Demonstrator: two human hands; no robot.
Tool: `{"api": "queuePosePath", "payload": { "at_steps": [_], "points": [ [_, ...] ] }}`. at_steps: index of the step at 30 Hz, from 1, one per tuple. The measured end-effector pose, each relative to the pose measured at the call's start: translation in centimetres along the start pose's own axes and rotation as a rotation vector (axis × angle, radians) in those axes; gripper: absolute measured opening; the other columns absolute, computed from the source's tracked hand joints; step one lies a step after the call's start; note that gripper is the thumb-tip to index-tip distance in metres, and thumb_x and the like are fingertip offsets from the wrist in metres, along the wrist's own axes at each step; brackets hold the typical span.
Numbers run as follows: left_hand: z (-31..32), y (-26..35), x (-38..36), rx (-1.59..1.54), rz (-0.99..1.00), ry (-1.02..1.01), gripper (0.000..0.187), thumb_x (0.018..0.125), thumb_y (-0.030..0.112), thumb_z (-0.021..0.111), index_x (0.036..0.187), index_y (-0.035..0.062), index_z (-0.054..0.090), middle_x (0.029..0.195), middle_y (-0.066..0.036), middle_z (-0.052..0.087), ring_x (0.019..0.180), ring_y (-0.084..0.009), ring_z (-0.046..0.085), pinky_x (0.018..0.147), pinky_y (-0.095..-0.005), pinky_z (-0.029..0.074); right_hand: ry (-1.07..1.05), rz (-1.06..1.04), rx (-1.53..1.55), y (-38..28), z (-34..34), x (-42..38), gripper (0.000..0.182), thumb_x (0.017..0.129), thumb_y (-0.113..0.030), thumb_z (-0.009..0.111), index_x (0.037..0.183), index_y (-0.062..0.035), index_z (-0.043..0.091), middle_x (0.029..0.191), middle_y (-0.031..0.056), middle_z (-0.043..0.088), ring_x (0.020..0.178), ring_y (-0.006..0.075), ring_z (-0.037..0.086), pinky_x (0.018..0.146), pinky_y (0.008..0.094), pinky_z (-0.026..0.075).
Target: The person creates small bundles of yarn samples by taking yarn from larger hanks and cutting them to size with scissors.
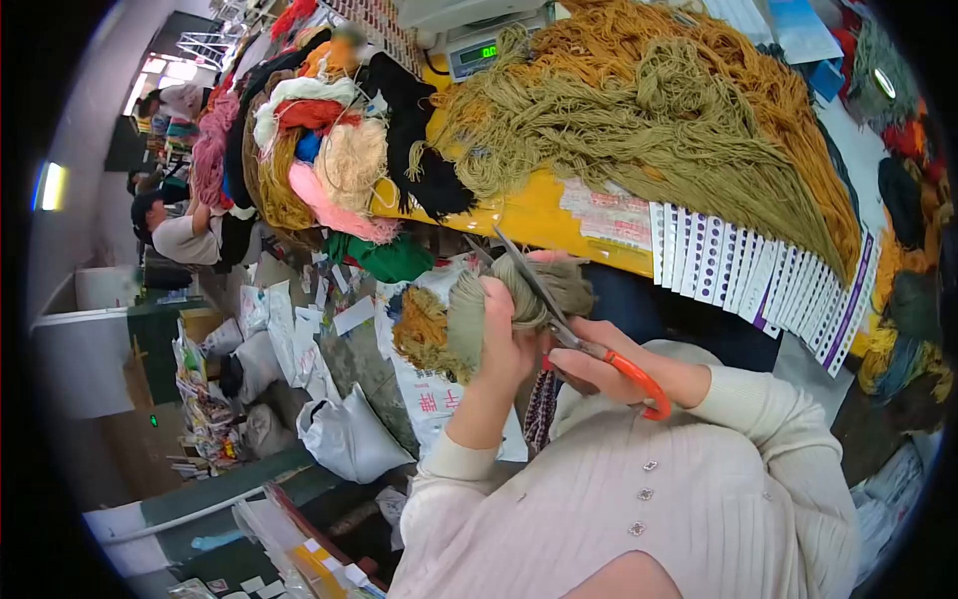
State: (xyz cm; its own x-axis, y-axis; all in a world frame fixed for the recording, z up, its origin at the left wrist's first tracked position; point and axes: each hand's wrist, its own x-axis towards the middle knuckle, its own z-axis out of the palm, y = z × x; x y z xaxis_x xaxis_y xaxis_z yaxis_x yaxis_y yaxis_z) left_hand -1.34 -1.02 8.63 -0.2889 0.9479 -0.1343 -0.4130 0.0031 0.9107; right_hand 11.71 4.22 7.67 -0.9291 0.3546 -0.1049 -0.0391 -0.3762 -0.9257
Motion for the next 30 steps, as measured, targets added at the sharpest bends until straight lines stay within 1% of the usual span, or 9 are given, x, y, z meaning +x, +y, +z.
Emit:
{"api": "queuePosePath", "payload": {
  "at_steps": [1, 5, 8, 9, 13, 17, 19, 23, 30],
  "points": [
    [-0.5, 0.6, 0.1, 0.018, -0.013, -0.067, 0.056, 0.079, 0.057, 0.032, 0.102, 0.0072, 0.042, 0.121, -0.016, 0.036, 0.112, -0.0245, 0.036, 0.094, -0.0379, 0.028, 0.000, 0.035, 0.002, 0.4, -0.2, -0.3, 0.028, 0.082, -0.027, 0.050, 0.085, 0.0008, 0.046, 0.066, 0.0108, 0.050, 0.057, 0.0156, 0.042, 0.055, 0.0282, 0.039],
    [-2.7, -1.0, 1.3, 0.216, 0.318, -0.125, 0.034, 0.082, 0.046, 0.040, 0.069, 0.0151, 0.032, 0.124, -0.018, 0.034, 0.114, -0.0277, 0.033, 0.094, -0.0399, 0.029, -0.030, 0.083, -0.121, 0.2, -1.0, -1.8, 0.029, 0.083, -0.029, 0.047, 0.087, -0.0004, 0.046, 0.063, 0.0095, 0.049, 0.057, 0.0137, 0.042, 0.054, 0.0278, 0.039],
    [0.0, -0.7, 1.2, -0.052, 0.112, 0.018, 0.030, 0.084, 0.042, 0.039, 0.073, 0.0141, 0.035, 0.124, -0.016, 0.034, 0.114, -0.0259, 0.033, 0.093, -0.0395, 0.029, -0.006, 0.198, 0.045, 0.5, -1.2, -1.1, 0.031, 0.083, -0.032, 0.047, 0.086, -0.0005, 0.046, 0.060, 0.0074, 0.046, 0.057, 0.0114, 0.041, 0.053, 0.0263, 0.038],
    [0.3, 0.0, 1.1, -0.056, 0.040, 0.024, 0.029, 0.086, 0.039, 0.037, 0.090, 0.0103, 0.043, 0.122, -0.014, 0.036, 0.114, -0.0240, 0.034, 0.093, -0.0396, 0.030, 0.040, 0.087, -0.038, 0.8, -0.9, -0.9, 0.033, 0.083, -0.034, 0.046, 0.086, -0.0011, 0.045, 0.058, 0.0052, 0.044, 0.056, 0.0094, 0.040, 0.051, 0.0251, 0.037],
    [0.3, 1.0, 0.8, 0.090, 0.042, 0.074, 0.047, 0.089, 0.034, 0.029, 0.125, 0.0050, 0.026, 0.121, -0.013, 0.037, 0.110, -0.0249, 0.039, 0.090, -0.0406, 0.032, 0.070, 0.181, -0.122, 0.6, -1.7, -0.4, 0.030, 0.083, -0.033, 0.047, 0.083, -0.0023, 0.047, 0.056, 0.0044, 0.045, 0.054, 0.0094, 0.040, 0.051, 0.0264, 0.038],
    [-0.1, 0.5, 0.5, -0.297, -0.193, 0.094, 0.025, 0.088, 0.026, 0.034, 0.108, 0.0117, 0.041, 0.128, -0.007, 0.030, 0.111, -0.0239, 0.038, 0.089, -0.0461, 0.032, 0.160, 0.079, -0.066, 2.7, -1.2, -1.2, 0.029, 0.082, -0.031, 0.048, 0.082, -0.0024, 0.047, 0.056, 0.0044, 0.046, 0.053, 0.0094, 0.041, 0.051, 0.0258, 0.038],
    [0.7, -0.6, 0.3, -0.366, -0.100, 0.076, 0.017, 0.088, 0.026, 0.033, 0.093, 0.0113, 0.041, 0.130, -0.008, 0.026, 0.112, -0.0248, 0.036, 0.091, -0.0475, 0.031, 0.167, 0.085, -0.119, 3.3, -1.5, -1.9, 0.027, 0.082, -0.030, 0.048, 0.085, -0.0029, 0.047, 0.055, 0.0041, 0.046, 0.053, 0.0090, 0.041, 0.051, 0.0250, 0.038],
    [2.2, -3.4, 1.0, -0.374, 0.102, 0.048, 0.024, 0.089, 0.027, 0.030, 0.073, 0.0127, 0.039, 0.130, -0.009, 0.025, 0.113, -0.0287, 0.035, 0.091, -0.0541, 0.029, -0.023, 0.254, 0.004, 1.8, -2.7, -4.1, 0.035, 0.083, -0.020, 0.037, 0.112, -0.0012, 0.034, 0.090, 0.0057, 0.050, 0.076, 0.0088, 0.044, 0.070, 0.0207, 0.036],
    [4.0, -4.9, 1.5, -0.443, -0.003, -0.101, 0.025, 0.089, 0.029, 0.029, 0.073, 0.0129, 0.038, 0.129, -0.009, 0.028, 0.112, -0.0283, 0.037, 0.092, -0.0538, 0.028, -0.056, 0.102, 0.203, 1.7, -3.8, -7.5, 0.039, 0.083, -0.023, 0.037, 0.116, -0.0041, 0.030, 0.094, 0.0055, 0.044, 0.081, 0.0090, 0.038, 0.073, 0.0210, 0.033]
  ]
}}
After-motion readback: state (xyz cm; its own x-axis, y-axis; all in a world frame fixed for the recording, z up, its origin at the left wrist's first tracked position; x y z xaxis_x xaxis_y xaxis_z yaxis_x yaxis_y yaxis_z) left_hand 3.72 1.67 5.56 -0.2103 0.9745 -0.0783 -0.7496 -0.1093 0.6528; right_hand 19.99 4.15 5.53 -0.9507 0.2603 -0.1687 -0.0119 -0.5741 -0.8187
